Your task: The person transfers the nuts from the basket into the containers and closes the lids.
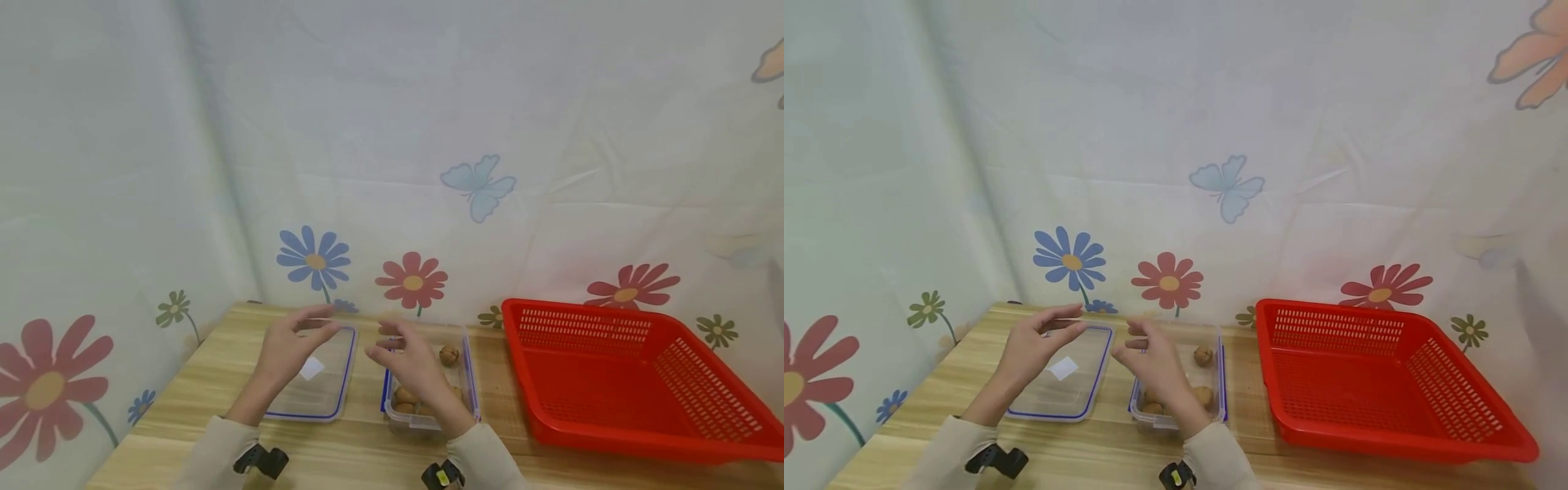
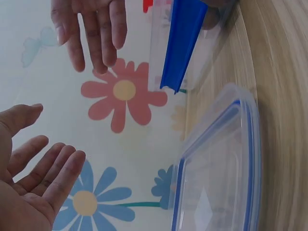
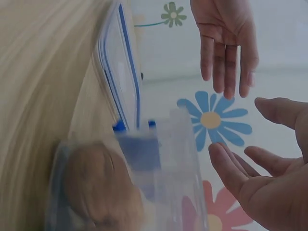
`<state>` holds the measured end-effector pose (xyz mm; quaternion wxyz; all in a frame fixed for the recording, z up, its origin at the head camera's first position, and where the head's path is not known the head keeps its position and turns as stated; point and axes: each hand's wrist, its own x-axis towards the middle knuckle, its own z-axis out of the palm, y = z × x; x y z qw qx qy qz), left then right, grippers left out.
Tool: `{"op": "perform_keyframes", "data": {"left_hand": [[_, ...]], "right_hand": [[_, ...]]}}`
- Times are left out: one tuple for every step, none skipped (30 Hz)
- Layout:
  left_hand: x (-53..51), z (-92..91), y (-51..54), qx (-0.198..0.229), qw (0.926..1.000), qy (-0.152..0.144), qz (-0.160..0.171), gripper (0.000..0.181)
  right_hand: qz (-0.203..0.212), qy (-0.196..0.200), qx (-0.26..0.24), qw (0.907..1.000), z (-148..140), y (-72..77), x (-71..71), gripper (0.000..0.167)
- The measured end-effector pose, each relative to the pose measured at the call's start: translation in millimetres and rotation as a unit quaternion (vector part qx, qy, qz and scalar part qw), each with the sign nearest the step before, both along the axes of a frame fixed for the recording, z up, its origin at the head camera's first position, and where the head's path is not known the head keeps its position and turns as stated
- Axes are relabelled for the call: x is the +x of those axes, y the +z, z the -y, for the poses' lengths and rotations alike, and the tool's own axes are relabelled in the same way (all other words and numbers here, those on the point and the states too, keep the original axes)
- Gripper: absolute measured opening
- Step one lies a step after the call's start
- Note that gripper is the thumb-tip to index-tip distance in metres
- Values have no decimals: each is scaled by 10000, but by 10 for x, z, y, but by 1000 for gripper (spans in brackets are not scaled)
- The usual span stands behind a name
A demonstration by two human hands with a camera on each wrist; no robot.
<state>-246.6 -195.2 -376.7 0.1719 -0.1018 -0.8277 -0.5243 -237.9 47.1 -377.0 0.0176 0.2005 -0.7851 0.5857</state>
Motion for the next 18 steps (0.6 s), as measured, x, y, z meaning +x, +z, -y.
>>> {"op": "perform_keyframes", "data": {"left_hand": [[4,27,2,-33,10000,-11,-38,44],[8,53,3,-52,10000,-13,-62,45],[10,81,0,-77,9999,-15,-88,45],[11,110,-7,-89,9999,-36,-90,46],[12,139,-16,-112,9999,-39,-82,47],[13,171,-25,-156,9998,-39,-74,49],[17,203,-35,-186,9998,-59,-73,50],[18,238,-45,-210,9997,-80,-77,51],[19,273,-55,-244,9996,-111,-97,52],[21,307,-64,-274,9995,-134,-121,53],[22,341,-75,-312,9993,-139,-149,53],[22,374,-87,-322,9992,-155,-183,53],[19,407,-102,-318,9992,-165,-204,53],[13,439,-122,-316,9992,-151,-208,53],[11,469,-143,-337,9992,-124,-198,53],[7,498,-171,-359,9991,-94,-190,53],[2,528,-203,-394,9991,-65,-166,53],[0,554,-235,-416,9990,-38,-129,54]], "right_hand": [[44,-7,-80,10000,42,-2,12,55],[85,-35,-153,9998,87,-11,19,55],[140,-64,-236,9996,134,-18,26,56],[204,-98,-328,9992,180,-30,35,57],[267,-141,-380,9988,225,-46,42,58],[328,-186,-416,9984,269,-63,51,58],[404,-211,-475,9978,312,-83,58,59],[489,-238,-557,9970,354,-96,67,59],[583,-261,-640,9959,393,-108,76,60],[652,-296,-701,9950,432,-125,81,60],[694,-329,-771,9941,469,-138,89,60],[724,-354,-848,9931,504,-151,98,60],[740,-383,-912,9923,537,-163,104,61],[749,-430,-949,9917,567,-173,111,62],[749,-474,-961,9914,595,-186,117,63],[736,-517,-959,9913,621,-201,122,63],[743,-565,-955,9910,646,-220,124,64],[757,-613,-926,9909,668,-237,126,65]]}}
